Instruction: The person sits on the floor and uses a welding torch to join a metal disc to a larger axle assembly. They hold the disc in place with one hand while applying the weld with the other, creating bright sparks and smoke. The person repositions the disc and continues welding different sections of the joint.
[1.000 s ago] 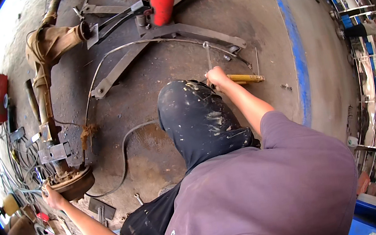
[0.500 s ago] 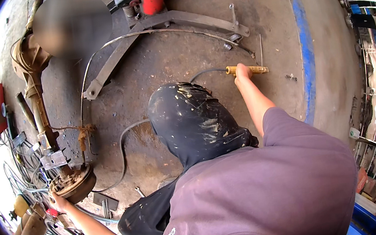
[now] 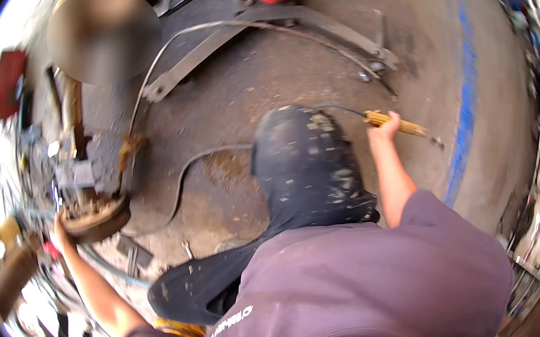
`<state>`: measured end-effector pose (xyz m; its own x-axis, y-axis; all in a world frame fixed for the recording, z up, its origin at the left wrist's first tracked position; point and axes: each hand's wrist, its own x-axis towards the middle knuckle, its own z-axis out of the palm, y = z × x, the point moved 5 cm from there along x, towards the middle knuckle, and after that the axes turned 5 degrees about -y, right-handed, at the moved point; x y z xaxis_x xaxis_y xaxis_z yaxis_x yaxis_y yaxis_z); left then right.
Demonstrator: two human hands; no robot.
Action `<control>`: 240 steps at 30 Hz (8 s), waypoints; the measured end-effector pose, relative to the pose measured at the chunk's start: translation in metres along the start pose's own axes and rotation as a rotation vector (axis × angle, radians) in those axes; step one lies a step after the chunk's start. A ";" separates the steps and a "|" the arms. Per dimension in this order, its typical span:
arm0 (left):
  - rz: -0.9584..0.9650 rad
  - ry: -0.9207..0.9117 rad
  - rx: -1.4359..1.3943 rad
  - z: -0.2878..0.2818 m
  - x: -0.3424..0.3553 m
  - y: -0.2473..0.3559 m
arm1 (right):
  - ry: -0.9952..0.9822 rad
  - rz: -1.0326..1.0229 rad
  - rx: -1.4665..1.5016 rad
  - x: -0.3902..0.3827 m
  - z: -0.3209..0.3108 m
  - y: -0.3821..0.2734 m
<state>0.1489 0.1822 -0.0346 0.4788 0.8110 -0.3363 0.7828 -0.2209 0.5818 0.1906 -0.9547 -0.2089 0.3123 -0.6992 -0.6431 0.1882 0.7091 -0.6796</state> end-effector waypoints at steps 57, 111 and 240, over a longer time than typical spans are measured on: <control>-0.090 0.851 0.265 0.131 -0.259 0.096 | -2.488 -1.217 -0.675 -0.500 0.478 0.284; -0.101 0.875 0.215 0.136 -0.260 0.088 | -2.553 -1.239 -1.969 -0.642 0.367 0.269; -0.093 0.887 0.251 0.136 -0.259 0.089 | -2.410 -1.152 -1.836 -0.644 0.383 0.275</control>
<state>0.1484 -0.1214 0.0030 0.0113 0.9261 0.3771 0.9154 -0.1613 0.3688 0.3981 -0.2747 0.1532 0.3588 0.8989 -0.2514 0.8153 -0.4330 -0.3845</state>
